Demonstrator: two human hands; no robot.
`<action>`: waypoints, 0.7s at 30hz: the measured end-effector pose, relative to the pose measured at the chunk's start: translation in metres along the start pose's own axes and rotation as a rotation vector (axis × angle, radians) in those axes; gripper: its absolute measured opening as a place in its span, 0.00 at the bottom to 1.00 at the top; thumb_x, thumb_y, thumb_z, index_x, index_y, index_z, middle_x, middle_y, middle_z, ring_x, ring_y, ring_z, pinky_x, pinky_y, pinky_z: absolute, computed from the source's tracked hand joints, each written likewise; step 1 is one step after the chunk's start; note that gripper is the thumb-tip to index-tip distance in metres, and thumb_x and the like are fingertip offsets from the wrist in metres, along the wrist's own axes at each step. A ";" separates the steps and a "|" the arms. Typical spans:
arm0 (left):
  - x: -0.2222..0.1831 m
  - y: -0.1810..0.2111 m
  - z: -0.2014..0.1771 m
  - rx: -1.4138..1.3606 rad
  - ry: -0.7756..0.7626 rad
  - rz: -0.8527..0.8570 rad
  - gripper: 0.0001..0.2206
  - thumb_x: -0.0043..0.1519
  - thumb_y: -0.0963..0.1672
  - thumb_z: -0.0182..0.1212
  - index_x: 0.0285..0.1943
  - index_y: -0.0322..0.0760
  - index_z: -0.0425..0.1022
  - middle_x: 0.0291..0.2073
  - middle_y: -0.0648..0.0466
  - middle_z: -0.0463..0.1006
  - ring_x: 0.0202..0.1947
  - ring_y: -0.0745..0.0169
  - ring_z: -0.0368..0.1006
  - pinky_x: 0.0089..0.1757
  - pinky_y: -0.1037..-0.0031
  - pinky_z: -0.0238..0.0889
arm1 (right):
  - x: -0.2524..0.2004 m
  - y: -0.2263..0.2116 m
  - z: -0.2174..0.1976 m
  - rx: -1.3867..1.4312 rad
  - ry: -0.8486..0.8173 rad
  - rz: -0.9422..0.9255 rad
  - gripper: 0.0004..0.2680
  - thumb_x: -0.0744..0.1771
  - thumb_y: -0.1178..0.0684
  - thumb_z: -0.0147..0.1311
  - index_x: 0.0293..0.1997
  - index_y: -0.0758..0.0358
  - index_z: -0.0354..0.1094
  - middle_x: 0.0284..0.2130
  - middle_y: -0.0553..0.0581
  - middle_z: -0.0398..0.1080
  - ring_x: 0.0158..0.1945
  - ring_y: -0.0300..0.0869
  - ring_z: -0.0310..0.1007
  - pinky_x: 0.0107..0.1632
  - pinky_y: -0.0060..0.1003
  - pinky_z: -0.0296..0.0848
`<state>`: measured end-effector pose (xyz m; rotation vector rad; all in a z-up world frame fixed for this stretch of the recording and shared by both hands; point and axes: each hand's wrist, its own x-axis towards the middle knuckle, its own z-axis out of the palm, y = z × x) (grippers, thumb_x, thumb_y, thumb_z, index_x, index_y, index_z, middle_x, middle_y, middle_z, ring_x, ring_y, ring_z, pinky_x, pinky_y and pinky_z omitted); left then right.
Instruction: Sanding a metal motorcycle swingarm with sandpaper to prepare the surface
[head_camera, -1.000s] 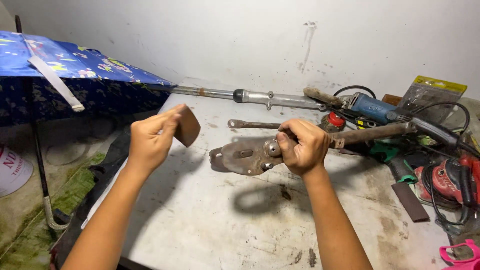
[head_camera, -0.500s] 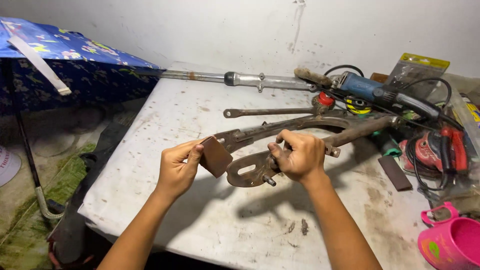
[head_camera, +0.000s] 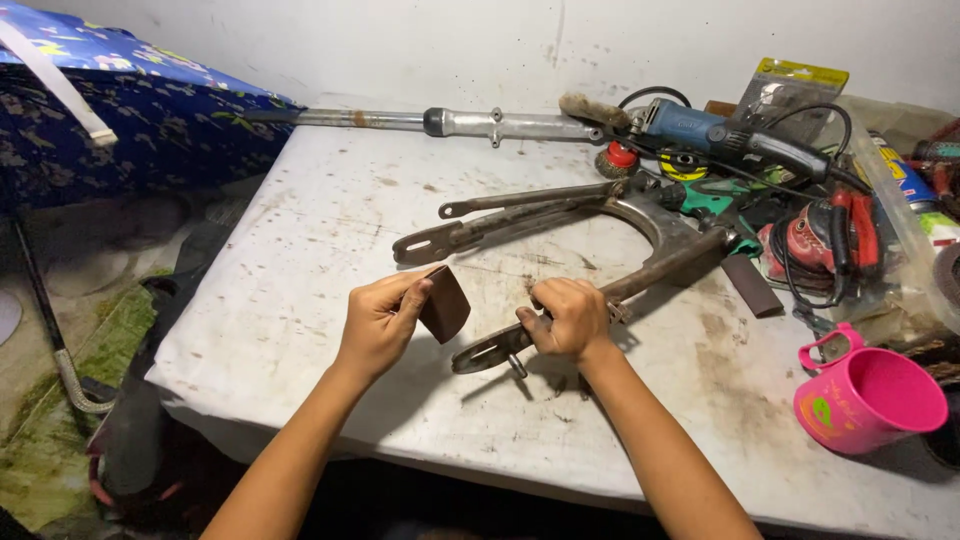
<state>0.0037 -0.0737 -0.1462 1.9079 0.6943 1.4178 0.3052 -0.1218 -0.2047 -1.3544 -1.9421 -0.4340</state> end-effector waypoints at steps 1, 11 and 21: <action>-0.005 -0.010 0.002 0.001 0.001 -0.026 0.12 0.69 0.44 0.57 0.42 0.35 0.86 0.40 0.45 0.87 0.36 0.47 0.83 0.32 0.65 0.74 | -0.001 0.001 0.003 -0.015 -0.006 -0.016 0.18 0.68 0.28 0.42 0.25 0.47 0.60 0.17 0.49 0.59 0.26 0.45 0.73 0.33 0.37 0.69; -0.032 -0.013 0.023 -0.383 0.221 -0.462 0.14 0.71 0.46 0.54 0.48 0.31 0.83 0.32 0.48 0.84 0.35 0.62 0.79 0.36 0.64 0.80 | 0.012 -0.028 -0.034 0.126 -0.182 0.087 0.16 0.68 0.35 0.48 0.28 0.53 0.66 0.18 0.59 0.65 0.29 0.55 0.75 0.33 0.46 0.71; 0.006 0.038 0.064 -0.474 -0.203 -0.142 0.12 0.71 0.45 0.55 0.55 0.36 0.82 0.43 0.46 0.84 0.45 0.59 0.78 0.45 0.57 0.76 | 0.037 -0.066 -0.071 0.895 -0.170 0.444 0.20 0.62 0.60 0.66 0.60 0.64 0.69 0.51 0.62 0.75 0.56 0.44 0.71 0.58 0.45 0.71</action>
